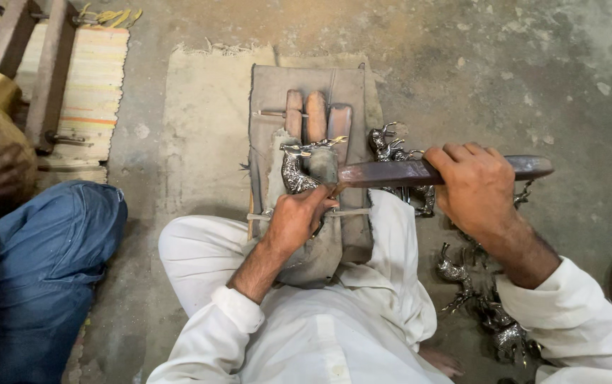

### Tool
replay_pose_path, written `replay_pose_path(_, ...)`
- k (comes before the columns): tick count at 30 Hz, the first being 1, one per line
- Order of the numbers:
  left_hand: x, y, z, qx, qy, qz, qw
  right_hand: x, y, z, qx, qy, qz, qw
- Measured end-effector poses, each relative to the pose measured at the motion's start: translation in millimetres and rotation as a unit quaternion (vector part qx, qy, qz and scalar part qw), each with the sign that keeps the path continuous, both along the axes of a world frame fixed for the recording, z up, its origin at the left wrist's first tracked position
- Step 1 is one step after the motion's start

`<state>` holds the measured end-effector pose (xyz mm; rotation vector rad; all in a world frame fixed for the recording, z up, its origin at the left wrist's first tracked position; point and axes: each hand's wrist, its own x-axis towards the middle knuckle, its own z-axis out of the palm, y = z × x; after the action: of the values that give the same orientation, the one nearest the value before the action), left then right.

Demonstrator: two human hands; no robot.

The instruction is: The person sits on the floor and uses a hammer and a small metal punch to emboss a pattern onto a silver-colored metal deer figurine. They repeatedly strike the punch against the figurine's body and legs while holding it steady on a padded block, occasionally repositioning the figurine to work on different areas.

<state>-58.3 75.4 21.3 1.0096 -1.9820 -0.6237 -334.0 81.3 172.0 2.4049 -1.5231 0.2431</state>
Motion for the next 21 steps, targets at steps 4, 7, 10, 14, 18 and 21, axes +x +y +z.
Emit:
replay_pose_path(4, 1, 1, -1, 0.000, 0.055, -0.010, 0.998, 0, 0, 2, 0.037, -0.100, -0.001, 0.994)
replay_pose_path(7, 2, 2, -2, -0.007, 0.020, -0.013, 1.000, 3, -2, 2, 0.019, -0.050, 0.006, 0.999)
replay_pose_path(10, 3, 3, -4, -0.003, 0.100, -0.034, 0.994, 5, -3, 3, 0.023, -0.082, 0.000, 0.996)
replay_pose_path(14, 4, 4, -5, 0.019, 0.062, -0.010, 0.998, 6, -3, 6, 0.018, -0.043, 0.002, 0.999)
replay_pose_path(18, 4, 4, -6, 0.011, 0.093, -0.014, 0.995, 8, -5, 8, 0.048, -0.150, 0.022, 0.987)
replay_pose_path(21, 3, 5, -6, 0.016, 0.072, 0.009, 0.997, 10, -7, 8, 0.005, 0.014, 0.025, 1.000)
